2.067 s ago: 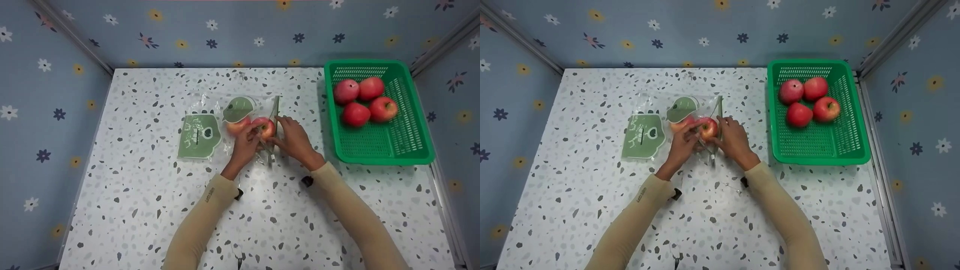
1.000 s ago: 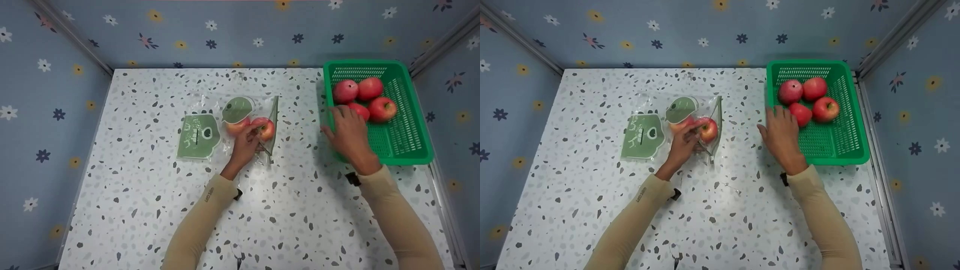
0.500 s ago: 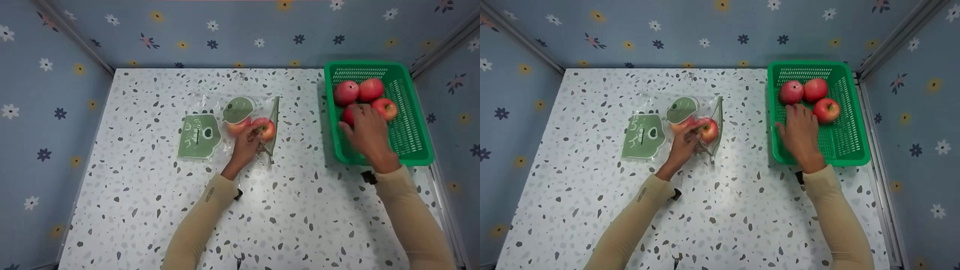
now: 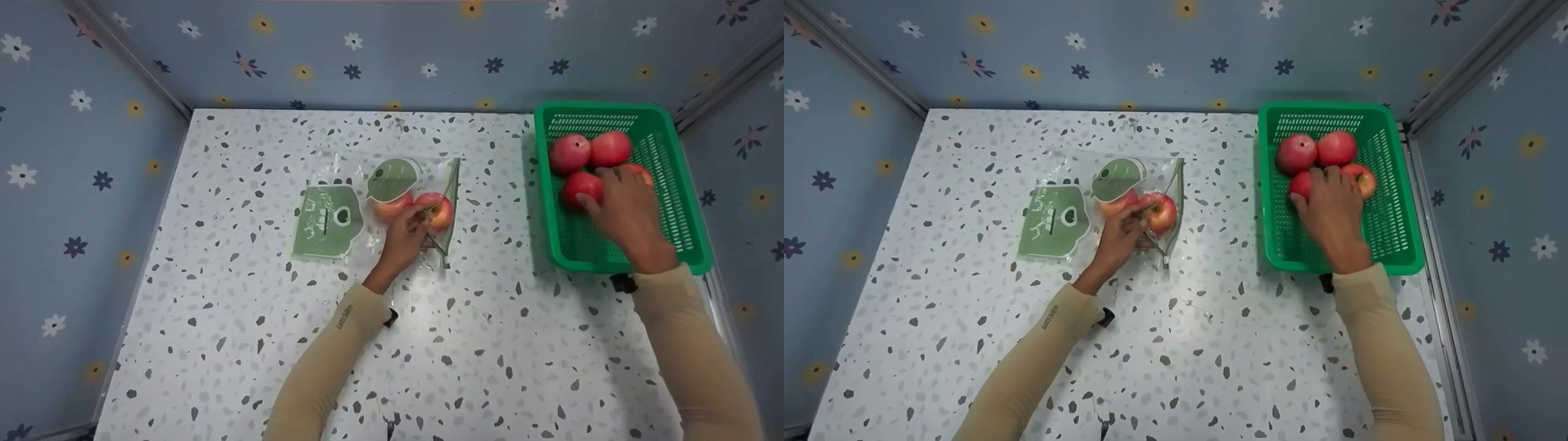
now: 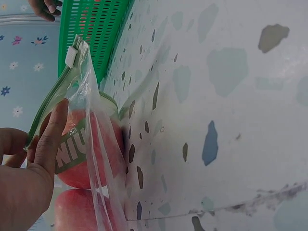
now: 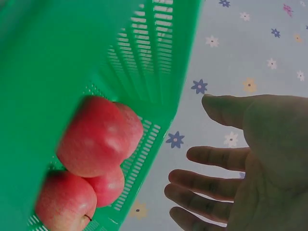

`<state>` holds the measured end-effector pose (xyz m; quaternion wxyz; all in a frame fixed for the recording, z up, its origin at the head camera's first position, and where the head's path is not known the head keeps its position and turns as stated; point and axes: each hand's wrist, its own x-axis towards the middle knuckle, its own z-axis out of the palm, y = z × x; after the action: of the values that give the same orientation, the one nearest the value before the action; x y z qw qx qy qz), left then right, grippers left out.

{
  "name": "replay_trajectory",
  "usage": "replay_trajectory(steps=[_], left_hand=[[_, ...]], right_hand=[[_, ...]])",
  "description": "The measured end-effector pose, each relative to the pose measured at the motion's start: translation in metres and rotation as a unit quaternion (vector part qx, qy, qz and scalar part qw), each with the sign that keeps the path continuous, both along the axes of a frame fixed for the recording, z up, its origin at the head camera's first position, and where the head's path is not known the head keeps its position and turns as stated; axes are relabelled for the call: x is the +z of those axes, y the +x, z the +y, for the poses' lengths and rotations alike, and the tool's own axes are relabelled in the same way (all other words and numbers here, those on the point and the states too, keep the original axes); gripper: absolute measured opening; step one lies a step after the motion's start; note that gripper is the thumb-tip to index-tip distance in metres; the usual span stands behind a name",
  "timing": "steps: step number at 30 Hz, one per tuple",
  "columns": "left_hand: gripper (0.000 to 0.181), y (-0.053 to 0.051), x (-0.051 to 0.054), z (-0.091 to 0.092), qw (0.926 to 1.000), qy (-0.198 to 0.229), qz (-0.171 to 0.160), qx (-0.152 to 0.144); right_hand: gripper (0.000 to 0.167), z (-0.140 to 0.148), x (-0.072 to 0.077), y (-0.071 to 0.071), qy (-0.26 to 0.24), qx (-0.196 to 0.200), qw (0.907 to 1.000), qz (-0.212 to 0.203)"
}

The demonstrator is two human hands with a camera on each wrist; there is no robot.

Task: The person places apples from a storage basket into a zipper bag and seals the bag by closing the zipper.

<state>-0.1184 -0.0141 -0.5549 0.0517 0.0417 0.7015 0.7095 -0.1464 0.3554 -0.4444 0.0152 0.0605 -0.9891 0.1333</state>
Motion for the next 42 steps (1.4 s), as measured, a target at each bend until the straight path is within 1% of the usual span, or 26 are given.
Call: replay_trajectory(steps=[4,7,9,16,19,24,28,33,37,42], left_hand=[[0.035,-0.001,0.0,0.0,0.9999,-0.009,0.013,0.003],[0.036,-0.001,-0.001,-0.001,0.9998,-0.007,0.017,0.003],[0.036,0.0,-0.001,-0.001,0.9999,-0.004,0.017,0.002],[0.036,0.001,-0.001,-0.002,0.9992,-0.022,0.033,0.005],[0.037,0.001,-0.001,-0.002,0.9993,-0.016,0.034,0.003],[0.037,0.002,-0.002,-0.003,0.9992,-0.005,0.04,-0.004],[0.038,0.003,-0.001,-0.004,0.9995,0.0,0.033,-0.003],[0.038,0.003,-0.002,-0.004,0.9997,-0.002,0.026,-0.003],[0.037,0.002,-0.003,-0.004,0.9997,-0.004,0.025,-0.003],[0.037,0.002,-0.002,-0.004,0.9996,-0.007,0.026,-0.005]], right_hand=[[0.056,0.007,0.002,-0.006,0.003,0.006,0.9999,-0.015],[0.054,0.011,0.003,-0.011,0.007,0.009,0.9995,-0.028],[0.053,0.013,0.002,-0.015,0.012,0.011,0.9991,-0.039],[0.056,0.018,-0.003,-0.027,0.029,0.019,0.9967,-0.074],[0.058,0.02,-0.006,-0.033,0.034,0.022,0.995,-0.091],[0.062,0.021,-0.008,-0.042,0.027,0.021,0.9898,-0.139],[0.064,0.022,-0.009,-0.048,0.022,0.026,0.9857,-0.165],[0.064,0.023,-0.01,-0.053,0.025,0.03,0.9824,-0.182],[0.06,0.023,-0.012,-0.057,0.028,0.033,0.9819,-0.184],[0.046,0.023,-0.013,-0.06,0.023,0.036,0.9824,-0.182]])
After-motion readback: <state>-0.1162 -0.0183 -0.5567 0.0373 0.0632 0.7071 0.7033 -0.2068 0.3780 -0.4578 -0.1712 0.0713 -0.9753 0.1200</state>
